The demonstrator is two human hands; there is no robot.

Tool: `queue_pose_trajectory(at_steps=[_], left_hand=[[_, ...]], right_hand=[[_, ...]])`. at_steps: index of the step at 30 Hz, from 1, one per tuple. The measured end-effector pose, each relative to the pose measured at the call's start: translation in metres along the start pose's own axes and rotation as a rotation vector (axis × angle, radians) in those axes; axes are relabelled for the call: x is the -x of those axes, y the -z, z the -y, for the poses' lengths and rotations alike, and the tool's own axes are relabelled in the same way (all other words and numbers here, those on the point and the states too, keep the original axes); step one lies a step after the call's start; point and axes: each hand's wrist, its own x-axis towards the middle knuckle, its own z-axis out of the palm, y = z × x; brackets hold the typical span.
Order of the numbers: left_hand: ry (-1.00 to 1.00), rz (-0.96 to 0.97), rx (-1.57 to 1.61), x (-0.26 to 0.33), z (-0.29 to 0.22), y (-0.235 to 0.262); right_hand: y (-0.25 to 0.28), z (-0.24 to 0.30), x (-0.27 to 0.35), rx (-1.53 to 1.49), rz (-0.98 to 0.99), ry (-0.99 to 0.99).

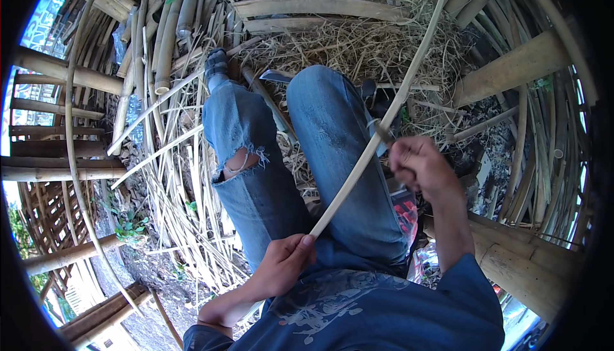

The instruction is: The person scrapes and whittles a long bamboo strip with a knife while holding it by hand.

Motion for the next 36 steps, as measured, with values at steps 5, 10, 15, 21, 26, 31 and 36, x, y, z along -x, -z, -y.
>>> queue_pose_trajectory(at_steps=[5, 10, 15, 21, 26, 31, 36], left_hand=[[-0.159, -0.068, -0.090, -0.015, 0.001, -0.011], [-0.151, -0.109, -0.221, -0.010, -0.009, -0.011], [-0.119, -0.079, -0.196, -0.015, -0.004, -0.011], [-0.078, -0.066, -0.207, -0.028, 0.001, -0.009], [-0.153, -0.068, -0.181, -0.045, 0.007, -0.008], [-0.162, -0.009, -0.142, -0.056, -0.003, -0.012], [-0.103, 0.000, -0.097, -0.058, -0.009, -0.018]], right_hand=[[-0.048, -0.021, 0.014, -0.011, 0.495, -0.203], [-0.023, -0.022, 0.002, -0.063, 0.365, -0.141], [-0.026, -0.020, 0.006, -0.120, 0.305, -0.223], [-0.034, -0.030, 0.011, 0.212, 0.344, -0.311], [-0.050, -0.043, 0.033, 0.828, 0.027, 0.234], [-0.054, -0.061, 0.035, 1.044, -0.292, 0.680], [-0.059, -0.071, 0.037, 1.260, -0.346, 0.554]])
